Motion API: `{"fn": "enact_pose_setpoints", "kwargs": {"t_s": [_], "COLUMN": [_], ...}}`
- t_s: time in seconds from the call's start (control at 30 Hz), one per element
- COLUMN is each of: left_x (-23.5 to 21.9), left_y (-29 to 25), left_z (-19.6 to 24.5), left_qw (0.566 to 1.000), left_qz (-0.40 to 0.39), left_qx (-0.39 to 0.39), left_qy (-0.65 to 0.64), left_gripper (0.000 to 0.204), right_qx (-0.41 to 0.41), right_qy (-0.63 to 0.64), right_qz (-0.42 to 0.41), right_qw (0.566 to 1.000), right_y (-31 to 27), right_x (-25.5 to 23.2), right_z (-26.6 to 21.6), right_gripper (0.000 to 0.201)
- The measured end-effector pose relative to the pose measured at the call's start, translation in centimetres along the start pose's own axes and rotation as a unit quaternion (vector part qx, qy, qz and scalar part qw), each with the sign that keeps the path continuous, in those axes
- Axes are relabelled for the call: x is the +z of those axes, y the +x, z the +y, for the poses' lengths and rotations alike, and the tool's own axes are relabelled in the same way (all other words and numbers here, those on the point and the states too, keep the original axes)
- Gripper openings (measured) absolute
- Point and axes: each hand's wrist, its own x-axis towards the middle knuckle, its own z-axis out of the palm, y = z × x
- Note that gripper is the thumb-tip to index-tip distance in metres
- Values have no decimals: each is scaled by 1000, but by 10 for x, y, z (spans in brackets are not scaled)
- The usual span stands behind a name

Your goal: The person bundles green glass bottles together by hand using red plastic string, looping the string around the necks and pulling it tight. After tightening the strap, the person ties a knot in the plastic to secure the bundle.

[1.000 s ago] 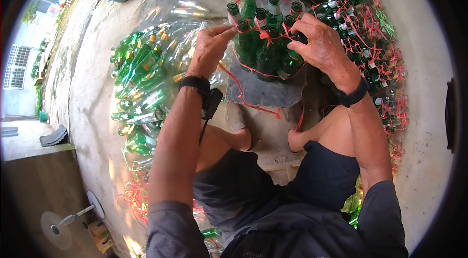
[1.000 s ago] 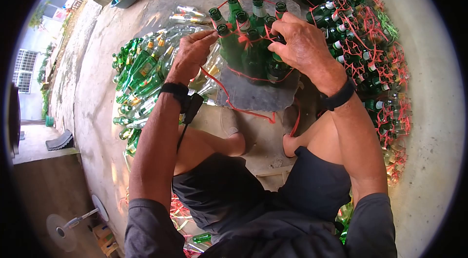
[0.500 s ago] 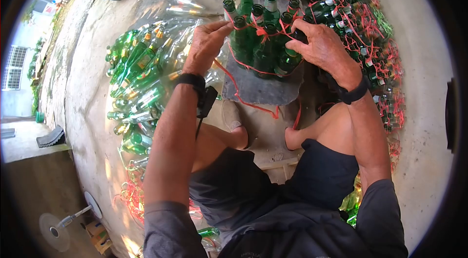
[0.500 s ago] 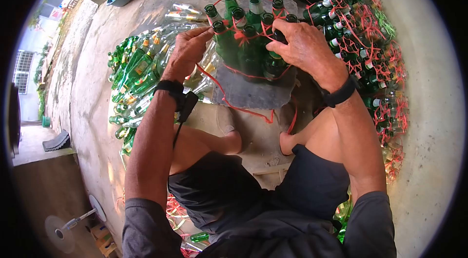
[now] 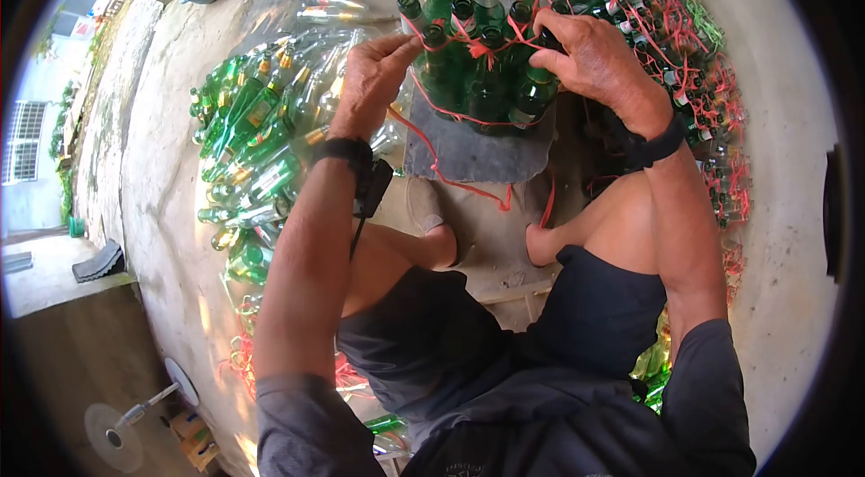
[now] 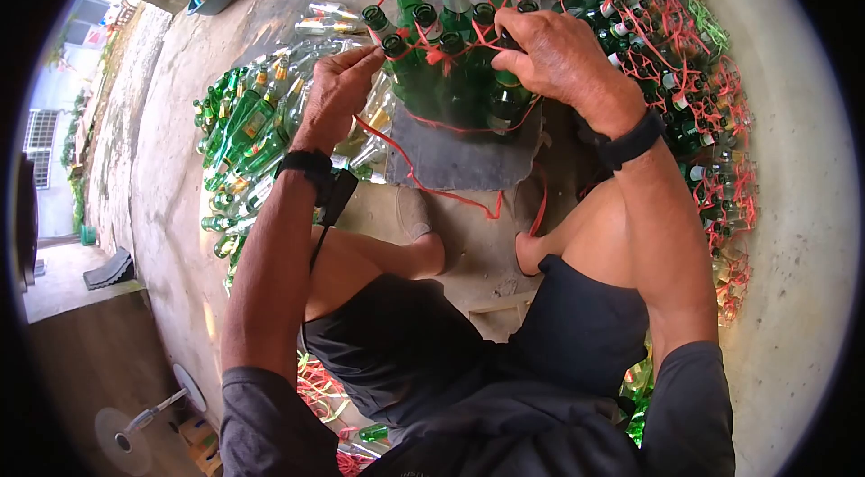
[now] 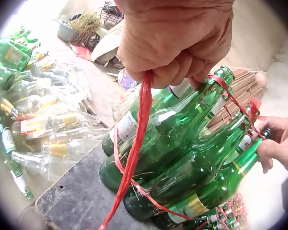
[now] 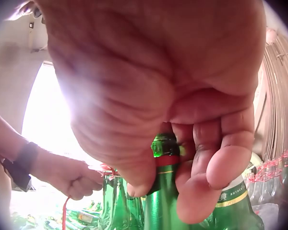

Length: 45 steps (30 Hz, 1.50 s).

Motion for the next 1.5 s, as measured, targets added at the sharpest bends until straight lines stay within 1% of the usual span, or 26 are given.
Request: {"fn": "enact_pose_setpoints", "kwargs": {"t_s": [0.23,0.27,0.3,0.37,0.4,0.5,0.63,0.7,0.73,0.77,0.83,0.87,0.93,0.97,1.0,1.03,1.07,1.1,1.13,1.17,1.2,1.23,1.3,1.33,1.47,1.5], "left_x": [21,23,26,32,31,32,31,28,28,27,27,26,25,24,23,21,20,19,17,16,14,13,14,15,19,20], "left_y": [-18,-21,-23,-27,-27,-25,-22,-20,-19,-17,-16,-17,-20,-20,-20,-20,-20,-19,-18,-17,-16,-15,-16,-16,-18,-18], "left_z": [-4,-3,-3,-2,-4,-7,-6,-7,-10,-11,-10,-10,0,2,3,3,4,4,3,3,2,1,-1,0,0,0], "left_qw": [998,999,999,999,999,998,997,999,999,999,999,999,990,990,986,980,980,975,969,969,969,970,973,977,980,982], "left_qz": [-9,-6,-8,20,17,22,28,6,0,0,-27,-27,-62,-62,-81,-99,-98,-118,-137,-135,-143,-151,-144,-139,-123,-119], "left_qx": [43,24,25,33,37,55,50,41,35,38,-1,0,-61,-59,-82,-104,-103,-111,-119,-118,-113,-109,-97,-85,-91,-87], "left_qy": [38,29,29,12,15,17,42,23,5,4,-45,-47,-107,-108,-123,-137,-139,-154,-169,-171,-165,-159,-150,-139,-125,-117], "left_gripper": [32,33,33,34,36,36,36,36,35,35,31,31,28,28,28,27,27,28,29,29,36,45,45,45,45,38], "right_qx": [-8,-32,-55,-59,-63,-42,-38,6,57,56,120,119,103,102,168,231,242,241,271,301,307,306,256,256,222,211], "right_qy": [29,28,26,33,40,53,67,58,77,75,90,88,24,22,107,191,205,204,190,176,178,177,152,152,141,137], "right_qz": [-15,5,26,27,28,10,8,45,22,23,19,19,30,31,-31,-92,-93,-93,-128,-162,-161,-162,-131,-132,-116,-111], "right_qw": [999,999,998,997,997,998,997,997,995,995,988,989,994,994,980,950,944,944,935,923,921,921,946,946,958,962], "right_y": [0,-1,-1,0,-1,-2,-2,-7,-6,-6,-8,-9,-10,-10,-9,-8,-10,-9,-8,-7,-6,-7,-9,-9,-12,-10], "right_x": [-11,-9,-8,-5,-5,-9,-6,-8,-8,-9,-12,-8,-3,-4,-10,-15,-17,-16,-13,-10,-10,-9,-6,-4,6,7], "right_z": [19,23,26,31,30,27,30,22,25,24,20,22,23,25,15,7,2,4,8,10,8,8,11,12,26,29], "right_gripper": [35,36,36,36,36,34,38,45,55,55,51,51,42,42,38,34,35,35,37,40,44,44,44,44,43,43]}}
